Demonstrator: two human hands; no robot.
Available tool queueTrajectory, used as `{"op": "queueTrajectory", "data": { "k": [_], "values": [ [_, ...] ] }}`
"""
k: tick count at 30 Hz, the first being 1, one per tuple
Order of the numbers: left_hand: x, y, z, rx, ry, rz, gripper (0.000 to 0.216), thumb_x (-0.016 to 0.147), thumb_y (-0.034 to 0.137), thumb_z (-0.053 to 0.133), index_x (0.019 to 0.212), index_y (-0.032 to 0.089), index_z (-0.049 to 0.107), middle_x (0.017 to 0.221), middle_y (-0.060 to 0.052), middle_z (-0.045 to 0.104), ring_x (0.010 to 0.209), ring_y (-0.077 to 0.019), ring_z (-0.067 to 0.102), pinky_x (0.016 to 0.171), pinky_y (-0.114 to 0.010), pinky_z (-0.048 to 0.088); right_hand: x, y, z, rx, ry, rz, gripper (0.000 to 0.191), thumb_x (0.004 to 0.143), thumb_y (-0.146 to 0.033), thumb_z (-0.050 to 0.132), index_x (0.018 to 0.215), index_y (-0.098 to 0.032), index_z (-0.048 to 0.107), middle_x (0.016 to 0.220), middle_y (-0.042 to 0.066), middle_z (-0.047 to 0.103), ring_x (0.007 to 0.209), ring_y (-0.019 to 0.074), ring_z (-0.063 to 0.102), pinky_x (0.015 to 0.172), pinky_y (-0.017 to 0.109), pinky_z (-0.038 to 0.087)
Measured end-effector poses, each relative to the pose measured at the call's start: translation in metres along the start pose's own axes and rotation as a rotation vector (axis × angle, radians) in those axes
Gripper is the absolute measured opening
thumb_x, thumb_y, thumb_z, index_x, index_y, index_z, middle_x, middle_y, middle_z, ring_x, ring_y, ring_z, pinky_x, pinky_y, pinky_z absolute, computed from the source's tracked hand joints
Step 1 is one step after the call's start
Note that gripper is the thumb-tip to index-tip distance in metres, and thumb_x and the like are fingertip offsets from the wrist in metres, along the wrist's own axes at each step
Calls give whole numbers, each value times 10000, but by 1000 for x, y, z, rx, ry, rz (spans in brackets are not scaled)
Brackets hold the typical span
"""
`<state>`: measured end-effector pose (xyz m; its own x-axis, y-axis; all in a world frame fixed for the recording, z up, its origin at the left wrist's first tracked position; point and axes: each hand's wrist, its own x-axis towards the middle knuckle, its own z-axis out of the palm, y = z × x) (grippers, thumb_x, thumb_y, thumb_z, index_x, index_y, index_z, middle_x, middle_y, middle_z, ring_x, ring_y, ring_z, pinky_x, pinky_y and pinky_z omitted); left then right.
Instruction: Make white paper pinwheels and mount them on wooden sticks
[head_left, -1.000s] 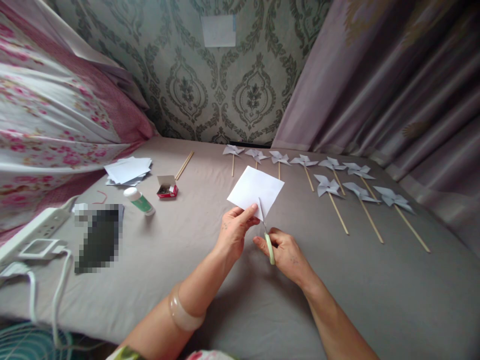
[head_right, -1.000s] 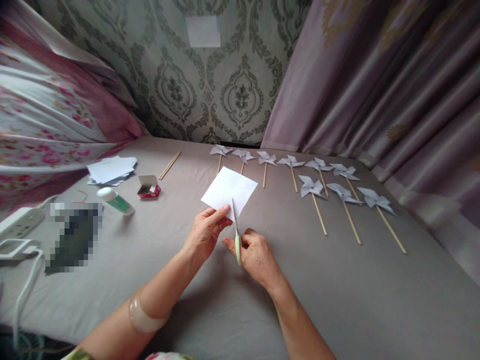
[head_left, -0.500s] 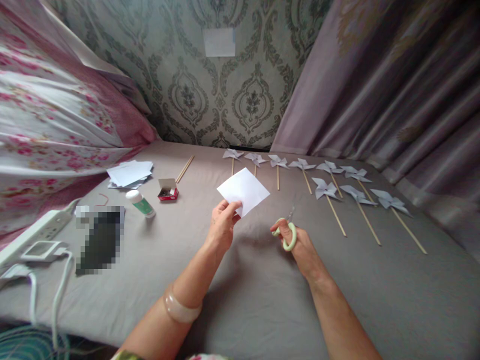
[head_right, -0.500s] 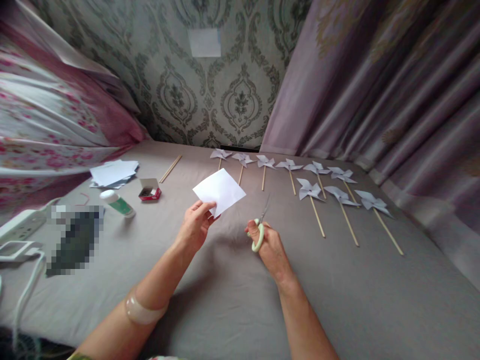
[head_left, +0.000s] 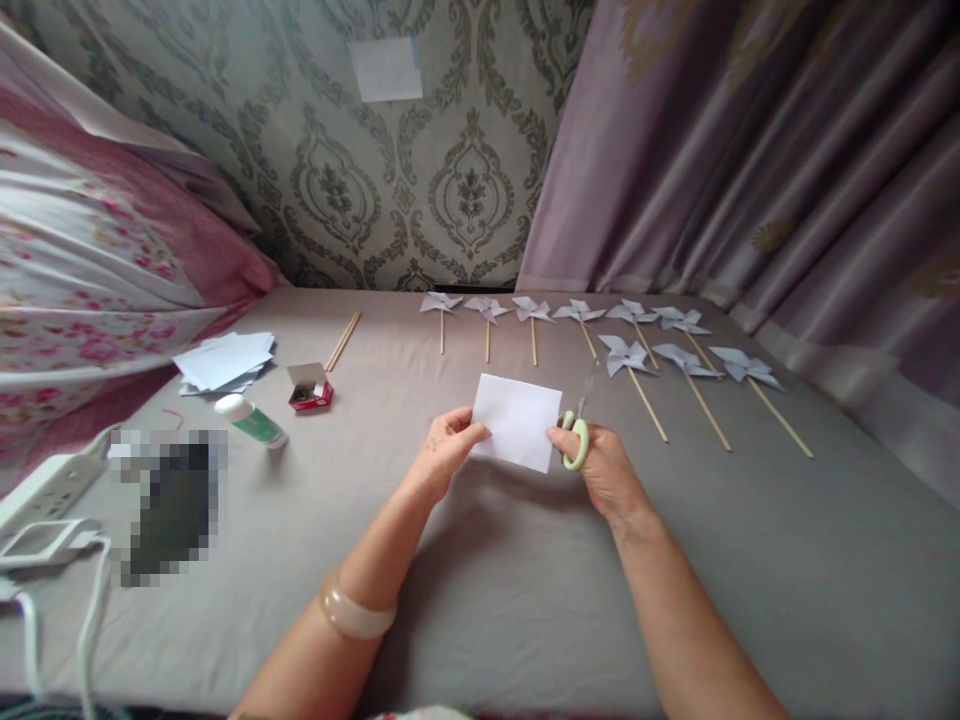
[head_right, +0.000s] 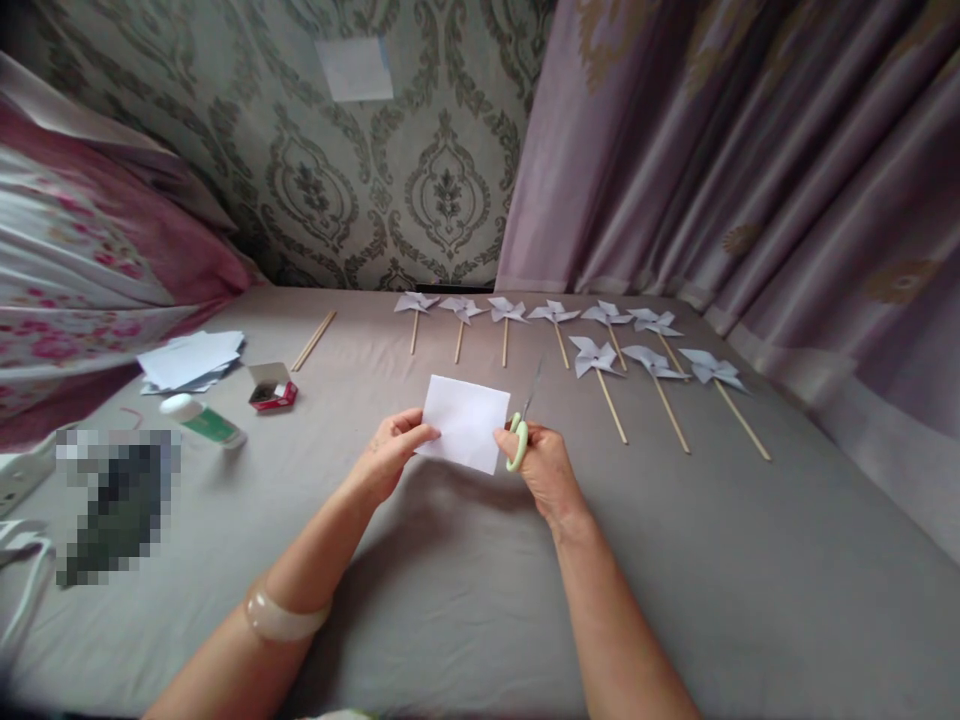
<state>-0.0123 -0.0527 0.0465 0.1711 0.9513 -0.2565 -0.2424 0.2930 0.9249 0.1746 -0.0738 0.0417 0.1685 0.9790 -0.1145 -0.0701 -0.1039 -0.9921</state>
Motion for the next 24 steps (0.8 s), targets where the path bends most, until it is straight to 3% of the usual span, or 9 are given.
{"op": "queueTrajectory", "data": {
  "k": [5,10,16,24],
  "values": [
    [3,-1,0,-174,19,39,318,617,415,797,765,150,704,709,-22,657,617,-100,574,629,-215,453,2,4,8,88,104,-54,362,541,-416,774,558,-187,494,524,-78,375,524,77,294,494,236,255],
    [1,-11,13,-207,-12,17,326,570,361,854,737,140,682,708,-9,637,620,-74,558,640,-199,431,3,9,16,210,214,-136,380,588,-406,768,561,-197,452,526,-84,374,504,70,286,485,236,265],
    [0,-25,24,-163,60,37,319,535,312,860,742,144,685,703,-11,650,629,-92,562,638,-222,411,3,15,19,260,228,-162,345,623,-387,774,611,-184,495,573,-68,444,539,79,348,503,233,293],
    [-2,-24,28,-137,93,121,275,552,330,838,643,150,650,620,6,619,589,-93,526,610,-228,391,1,20,22,201,205,-199,328,649,-427,767,668,-174,559,632,-44,509,587,96,403,562,238,347]
  ]
}}
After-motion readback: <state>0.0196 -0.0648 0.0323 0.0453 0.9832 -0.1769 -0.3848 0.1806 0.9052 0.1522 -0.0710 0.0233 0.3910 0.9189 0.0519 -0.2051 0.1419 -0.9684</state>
